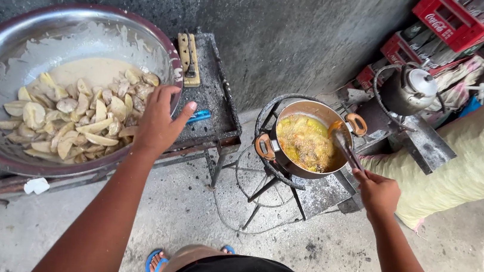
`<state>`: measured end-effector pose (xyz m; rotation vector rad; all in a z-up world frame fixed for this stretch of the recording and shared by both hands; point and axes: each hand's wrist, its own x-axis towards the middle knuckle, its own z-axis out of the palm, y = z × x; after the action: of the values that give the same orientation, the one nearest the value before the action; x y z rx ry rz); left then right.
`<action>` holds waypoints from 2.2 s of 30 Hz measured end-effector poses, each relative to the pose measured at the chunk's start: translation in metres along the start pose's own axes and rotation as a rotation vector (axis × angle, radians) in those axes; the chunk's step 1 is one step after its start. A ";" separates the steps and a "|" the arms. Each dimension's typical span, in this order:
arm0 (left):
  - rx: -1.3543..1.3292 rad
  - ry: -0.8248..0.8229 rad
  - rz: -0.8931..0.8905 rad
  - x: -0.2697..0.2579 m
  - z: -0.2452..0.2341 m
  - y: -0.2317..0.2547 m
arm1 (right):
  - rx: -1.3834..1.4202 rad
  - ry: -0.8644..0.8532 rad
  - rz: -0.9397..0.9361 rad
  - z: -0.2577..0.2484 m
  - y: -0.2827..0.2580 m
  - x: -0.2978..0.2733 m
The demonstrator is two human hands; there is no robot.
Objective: The recorder is coating fruit slices in batter and frying them in a pot of oil on a portable stove.
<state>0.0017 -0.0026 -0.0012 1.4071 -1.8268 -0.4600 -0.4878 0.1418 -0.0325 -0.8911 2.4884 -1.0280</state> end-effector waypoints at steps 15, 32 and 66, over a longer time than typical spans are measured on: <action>-0.198 -0.010 0.089 -0.029 -0.030 -0.027 | 0.695 -0.328 0.136 0.061 -0.172 -0.059; 0.381 -0.281 0.266 -0.120 -0.083 -0.092 | 0.131 -1.254 -0.540 0.341 -0.473 -0.406; 0.078 0.246 0.046 -0.007 0.013 -0.003 | -0.684 -0.095 0.016 0.007 -0.027 0.050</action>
<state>-0.0055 0.0005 -0.0134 1.4038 -1.6880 -0.1840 -0.5113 0.0910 -0.0201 -1.0547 2.7818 -0.0917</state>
